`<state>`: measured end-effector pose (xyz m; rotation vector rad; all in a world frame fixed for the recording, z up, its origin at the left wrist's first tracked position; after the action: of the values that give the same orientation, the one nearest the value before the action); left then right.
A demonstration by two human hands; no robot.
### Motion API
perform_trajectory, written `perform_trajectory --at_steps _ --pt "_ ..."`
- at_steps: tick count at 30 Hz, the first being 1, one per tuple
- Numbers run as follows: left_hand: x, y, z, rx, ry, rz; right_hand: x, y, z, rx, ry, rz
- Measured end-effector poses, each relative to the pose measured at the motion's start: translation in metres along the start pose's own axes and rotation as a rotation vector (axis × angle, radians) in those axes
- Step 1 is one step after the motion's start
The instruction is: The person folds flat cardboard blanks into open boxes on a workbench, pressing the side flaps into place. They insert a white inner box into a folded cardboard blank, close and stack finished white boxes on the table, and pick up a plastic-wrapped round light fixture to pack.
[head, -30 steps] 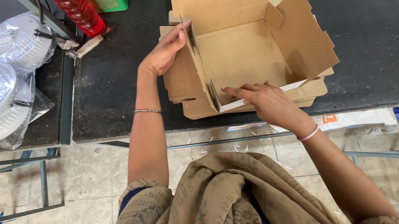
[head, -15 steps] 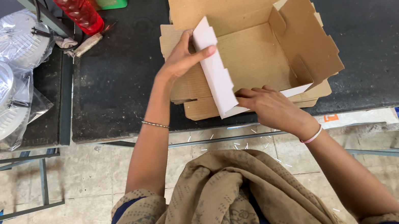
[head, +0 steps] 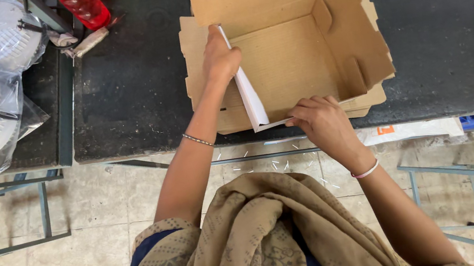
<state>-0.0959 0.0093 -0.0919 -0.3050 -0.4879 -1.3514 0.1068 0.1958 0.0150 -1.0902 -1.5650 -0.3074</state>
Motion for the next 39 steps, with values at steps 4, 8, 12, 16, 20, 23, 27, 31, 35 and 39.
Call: perform_trajectory --at_steps 4,8,12,16,20,23,27,31,35,39 --pt "-0.014 -0.011 -0.014 0.037 -0.109 0.079 0.010 -0.007 -0.022 -0.011 0.072 0.188" --pt "-0.018 -0.019 -0.019 0.056 -0.208 0.155 -0.044 -0.035 -0.023 -0.211 0.060 0.041" --pt "0.036 0.044 0.007 -0.305 -0.044 0.472 -0.075 -0.038 0.005 -0.294 0.206 -0.191" --pt "0.038 0.147 0.003 -0.304 0.101 0.243 -0.018 0.003 0.067 -0.316 0.251 -0.072" --pt "-0.009 0.188 0.089 -0.885 -0.090 0.052 -0.001 0.009 0.085 -0.235 0.249 0.025" --pt "-0.033 0.158 0.121 -1.029 -0.345 0.042 -0.009 0.009 0.089 -0.290 0.260 0.004" --pt "-0.058 0.118 0.111 -0.847 -0.541 -0.224 -0.018 0.010 0.104 -0.381 0.233 -0.091" --pt "-0.078 0.104 0.090 -0.696 -0.615 -0.400 -0.026 0.000 0.115 -0.430 0.228 -0.268" --pt "-0.064 0.103 0.093 -0.985 -0.564 -0.358 -0.024 -0.006 0.089 -0.408 0.174 -0.349" --pt "0.015 0.067 0.092 -1.038 -0.658 0.047 0.031 -0.011 0.038 -0.029 -0.358 -0.023"
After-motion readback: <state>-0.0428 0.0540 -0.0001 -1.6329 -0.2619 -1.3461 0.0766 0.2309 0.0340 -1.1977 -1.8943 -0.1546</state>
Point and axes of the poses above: each hand's wrist, its own y-axis away from the middle knuckle, its own x-axis out of the back of the hand, z = x × y, the point moved 10 cm from there along -y, towards the middle knuckle, and after that the axes turned 8 degrees about x, right-handed, at the moved point
